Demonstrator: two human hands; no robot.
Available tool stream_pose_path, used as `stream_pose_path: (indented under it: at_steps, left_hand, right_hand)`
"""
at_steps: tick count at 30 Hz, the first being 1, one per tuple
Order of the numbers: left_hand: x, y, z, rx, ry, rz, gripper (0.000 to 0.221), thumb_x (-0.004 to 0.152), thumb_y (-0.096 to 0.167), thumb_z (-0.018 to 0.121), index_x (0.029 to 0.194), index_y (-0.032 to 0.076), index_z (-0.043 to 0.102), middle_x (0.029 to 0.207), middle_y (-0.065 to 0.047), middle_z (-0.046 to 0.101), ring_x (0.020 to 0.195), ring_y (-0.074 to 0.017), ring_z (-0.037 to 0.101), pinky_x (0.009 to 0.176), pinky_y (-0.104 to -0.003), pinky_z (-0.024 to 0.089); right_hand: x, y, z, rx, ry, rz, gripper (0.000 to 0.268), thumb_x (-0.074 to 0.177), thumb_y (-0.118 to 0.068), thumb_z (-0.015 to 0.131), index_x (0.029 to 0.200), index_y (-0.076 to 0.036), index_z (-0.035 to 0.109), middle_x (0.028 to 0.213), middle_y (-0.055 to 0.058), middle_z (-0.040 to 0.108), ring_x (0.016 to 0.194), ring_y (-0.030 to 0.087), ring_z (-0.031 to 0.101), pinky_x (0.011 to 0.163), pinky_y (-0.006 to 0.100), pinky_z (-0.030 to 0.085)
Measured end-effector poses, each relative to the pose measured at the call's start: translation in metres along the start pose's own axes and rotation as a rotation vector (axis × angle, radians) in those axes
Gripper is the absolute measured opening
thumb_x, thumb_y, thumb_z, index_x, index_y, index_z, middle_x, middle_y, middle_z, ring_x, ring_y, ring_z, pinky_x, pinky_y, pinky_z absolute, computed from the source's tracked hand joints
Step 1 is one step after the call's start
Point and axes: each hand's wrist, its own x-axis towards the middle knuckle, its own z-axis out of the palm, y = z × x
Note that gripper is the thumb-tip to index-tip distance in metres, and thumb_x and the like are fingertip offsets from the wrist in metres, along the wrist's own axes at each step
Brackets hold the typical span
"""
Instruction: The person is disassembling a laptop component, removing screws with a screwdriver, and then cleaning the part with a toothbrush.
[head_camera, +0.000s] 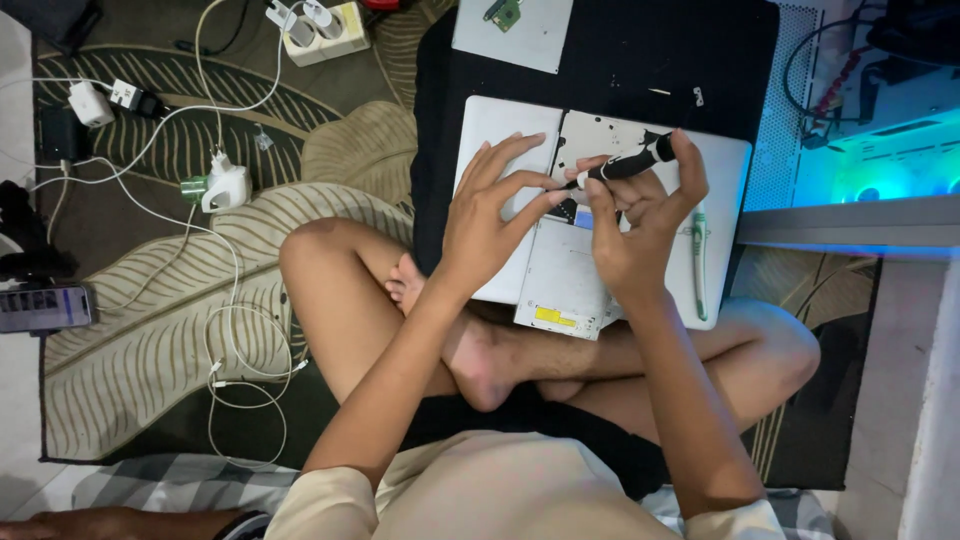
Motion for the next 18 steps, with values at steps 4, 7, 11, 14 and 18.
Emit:
stream_pose_path:
  at_steps: [4,7,11,14,18]
  left_hand:
    - [-0.001,-0.004,-0.001,-0.084,0.015,0.002,0.009,0.094,0.025,0.079,0.102,0.02,0.078,0.139,-0.001,0.064,0.14,-0.0295,0.053,0.126,-0.054,0.026]
    - [-0.003,-0.012,0.0,-0.145,0.024,-0.002,0.009,0.093,0.024,0.08,0.102,0.023,0.079,0.136,0.001,0.067,0.137,-0.0247,0.056,0.127,-0.051,0.025]
    - [-0.003,-0.009,-0.003,-0.222,0.046,0.001,0.007,0.094,0.018,0.078,0.1,0.019,0.079,0.126,0.0,0.073,0.129,-0.0243,0.063,0.126,-0.051,0.024]
    - [-0.004,-0.01,-0.001,-0.247,0.066,-0.007,0.007,0.092,0.018,0.079,0.099,0.019,0.079,0.122,0.0,0.075,0.125,-0.0223,0.065,0.126,-0.05,0.025]
    - [-0.004,-0.012,0.001,-0.269,0.084,-0.019,0.005,0.093,0.019,0.078,0.098,0.019,0.079,0.115,0.001,0.077,0.119,-0.0195,0.067,0.126,-0.05,0.024]
  right_hand:
    - [-0.001,-0.004,0.005,0.045,0.047,-0.024,0.082,0.109,0.014,0.056,0.162,-0.02,0.004,0.117,0.031,0.069,0.099,0.039,0.076,0.087,0.047,0.067]
    - [0.002,-0.021,0.011,0.126,0.113,0.032,0.08,0.112,0.012,0.054,0.162,-0.025,0.003,0.119,0.03,0.07,0.101,0.036,0.077,0.095,0.047,0.068]
    - [-0.002,-0.023,0.021,0.161,0.161,0.057,0.077,0.112,0.01,0.054,0.162,-0.027,0.007,0.12,0.029,0.069,0.103,0.034,0.075,0.096,0.046,0.067]
    - [-0.005,-0.022,0.023,0.175,0.178,0.041,0.079,0.112,0.011,0.053,0.162,-0.028,0.006,0.119,0.031,0.068,0.102,0.037,0.076,0.097,0.048,0.067]
    - [-0.008,-0.013,0.021,0.165,0.188,0.013,0.081,0.11,0.012,0.055,0.161,-0.027,0.007,0.12,0.032,0.067,0.103,0.039,0.075,0.096,0.05,0.066]
